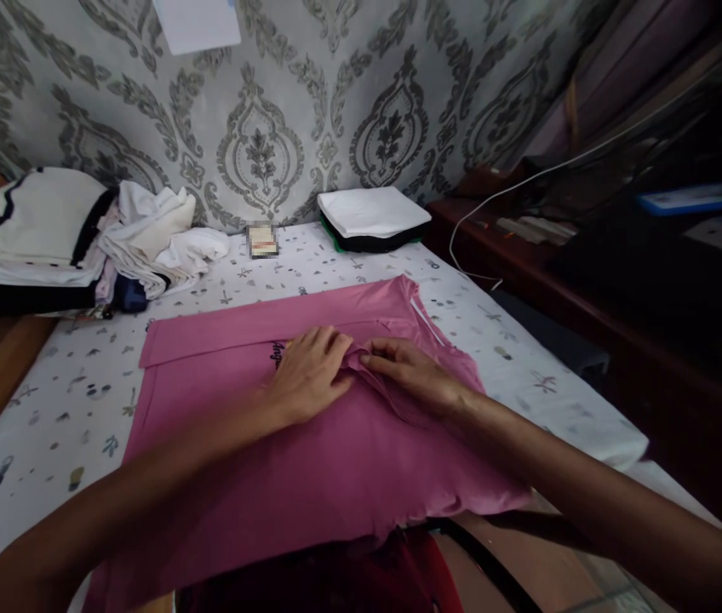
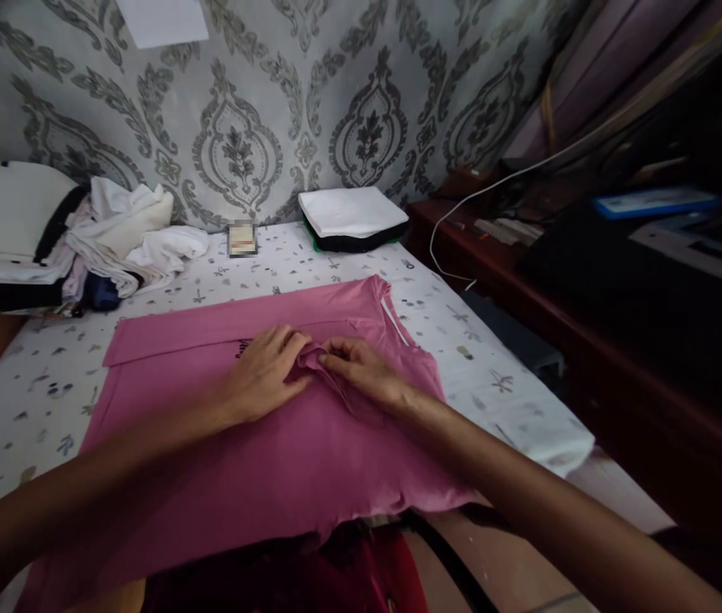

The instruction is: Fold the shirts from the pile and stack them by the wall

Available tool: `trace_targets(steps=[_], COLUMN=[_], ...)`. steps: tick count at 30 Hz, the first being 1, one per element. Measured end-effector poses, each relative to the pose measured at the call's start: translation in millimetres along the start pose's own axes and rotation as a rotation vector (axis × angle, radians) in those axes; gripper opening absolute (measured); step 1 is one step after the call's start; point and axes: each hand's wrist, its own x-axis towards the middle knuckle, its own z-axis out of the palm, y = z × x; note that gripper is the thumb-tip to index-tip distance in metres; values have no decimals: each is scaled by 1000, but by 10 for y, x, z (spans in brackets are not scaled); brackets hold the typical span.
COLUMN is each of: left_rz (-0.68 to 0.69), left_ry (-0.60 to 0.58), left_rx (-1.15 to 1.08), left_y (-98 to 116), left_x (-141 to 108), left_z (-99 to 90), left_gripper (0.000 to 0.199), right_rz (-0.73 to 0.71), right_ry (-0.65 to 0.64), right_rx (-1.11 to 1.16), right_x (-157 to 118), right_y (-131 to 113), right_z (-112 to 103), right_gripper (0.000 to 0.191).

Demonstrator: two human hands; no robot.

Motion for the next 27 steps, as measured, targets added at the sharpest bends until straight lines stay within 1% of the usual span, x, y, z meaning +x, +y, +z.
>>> trace_targets(steps=[3,6,8,11,12,14,16,18,20,21,23,25,27], left_rz=[39,70,74,62,49,25,33,83,125,132,120,111,137], left_ry=[38,70,45,-54,-64,-34,2,-35,-115,-146,-167,-151,-154], left_rx=[32,32,1,-51,-66,-105,-142,-147,-112,-91,-56,-22,28], left_y=[-50,-150,-220,-313,-337,-376,-402,-422,-439,-446,-449,-432,-389], left_x=[42,-38,-153,-354,-412,-495,-532,-547,-578,-611,-725,-901,-1119], left_z=[-16,-114,-192,-265,-274,-270,-246,-209,-168,-151,-132,-140,-172], left_gripper=[19,22,21,20,21,26,38,47,48,47,44,43,44], right_rz=[-35,-83,-143,-262,-299,-367,-418,-438,-424,-409,-369,-295,-180], right_ry=[-10,-43,-71,-83,-74,-23,41,79,98,124,241,428,601], right_rx=[-55,-166,-273,-438,-477,-536,-602,-689,-752,-762,-740,-683,-600], right_x=[2,-21,-53,-108,-124,-150,-172,-209,-289,-353,-544,-817,-1148], right_y=[18,14,8,17,28,58,88,101,91,79,60,71,131], right_z=[-8,-7,4,36,49,69,71,44,-20,-62,-150,-213,-219], right_gripper=[30,29,31,32,32,29,25,23,23,24,25,25,29])
